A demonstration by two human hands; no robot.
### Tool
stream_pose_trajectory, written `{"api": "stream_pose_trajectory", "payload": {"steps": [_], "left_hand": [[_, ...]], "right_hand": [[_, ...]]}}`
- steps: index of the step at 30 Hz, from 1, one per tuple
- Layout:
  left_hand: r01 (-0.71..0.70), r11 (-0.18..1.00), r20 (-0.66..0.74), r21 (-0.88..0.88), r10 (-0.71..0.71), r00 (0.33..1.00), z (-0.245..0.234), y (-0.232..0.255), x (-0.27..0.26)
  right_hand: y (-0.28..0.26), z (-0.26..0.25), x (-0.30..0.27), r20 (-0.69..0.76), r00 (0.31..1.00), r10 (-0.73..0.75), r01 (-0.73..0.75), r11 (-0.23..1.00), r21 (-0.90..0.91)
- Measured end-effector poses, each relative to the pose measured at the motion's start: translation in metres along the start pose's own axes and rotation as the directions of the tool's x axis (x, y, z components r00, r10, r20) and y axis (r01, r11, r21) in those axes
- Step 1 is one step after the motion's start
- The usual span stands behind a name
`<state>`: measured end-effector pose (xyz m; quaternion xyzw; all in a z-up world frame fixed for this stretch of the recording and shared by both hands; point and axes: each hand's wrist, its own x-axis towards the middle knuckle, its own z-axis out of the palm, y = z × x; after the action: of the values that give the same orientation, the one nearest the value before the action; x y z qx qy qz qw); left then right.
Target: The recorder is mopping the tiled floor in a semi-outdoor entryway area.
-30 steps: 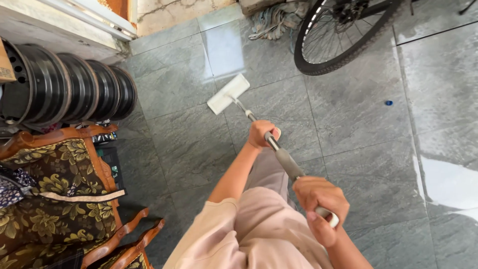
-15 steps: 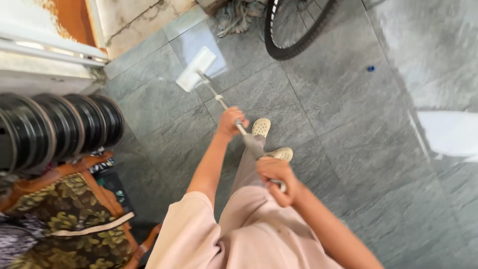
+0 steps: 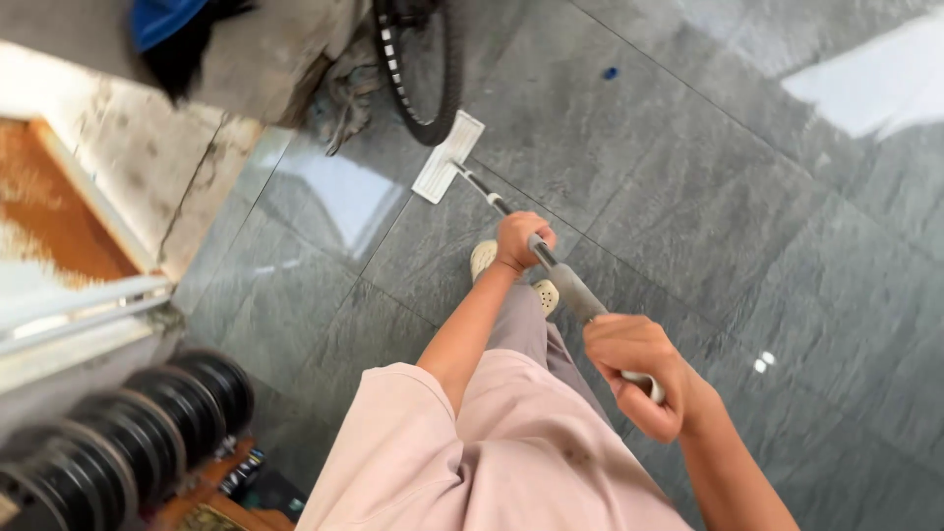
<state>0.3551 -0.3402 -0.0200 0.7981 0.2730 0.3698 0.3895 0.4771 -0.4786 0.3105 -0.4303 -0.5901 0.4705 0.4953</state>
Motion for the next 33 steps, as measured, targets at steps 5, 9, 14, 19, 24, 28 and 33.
{"api": "stream_pose_trajectory", "payload": {"steps": [5, 9, 14, 19, 24, 28, 33], "left_hand": [[0.000, 1.000, -0.007, 0.013, 0.000, 1.000, -0.003, -0.012, 0.034], [0.035, 0.999, -0.043, 0.039, -0.034, 0.999, 0.002, -0.039, 0.074], [-0.051, 0.999, 0.080, 0.020, 0.049, 0.996, 0.039, -0.085, 0.151], [-0.056, 0.997, 0.301, -0.061, 0.072, 0.951, 0.088, -0.110, 0.241], [-0.197, 0.976, 0.524, -0.098, 0.218, 0.824, 0.175, -0.149, 0.324], [-0.395, 0.900, 0.535, -0.183, 0.428, 0.728, 0.253, -0.200, 0.389], [-0.326, 0.820, 0.593, 0.470, -0.019, 0.805, 0.303, -0.217, 0.451]], "right_hand": [[0.009, -0.021, 0.034, -0.054, 0.993, -0.106, 0.108, 0.994, 0.017], [0.033, -0.033, 0.058, 0.039, 0.984, -0.175, 0.175, 0.984, 0.018], [0.058, -0.084, 0.094, -0.098, 0.983, -0.155, 0.154, 0.988, -0.019], [0.075, -0.146, 0.122, -0.325, 0.942, -0.080, 0.076, 0.997, -0.025], [0.108, -0.203, 0.140, -0.596, 0.802, -0.041, -0.004, 0.997, -0.073], [0.173, -0.241, 0.150, -0.790, 0.605, -0.096, 0.038, 0.995, -0.092], [0.310, -0.270, 0.165, -0.826, 0.482, -0.293, 0.032, 0.948, -0.318]]}}
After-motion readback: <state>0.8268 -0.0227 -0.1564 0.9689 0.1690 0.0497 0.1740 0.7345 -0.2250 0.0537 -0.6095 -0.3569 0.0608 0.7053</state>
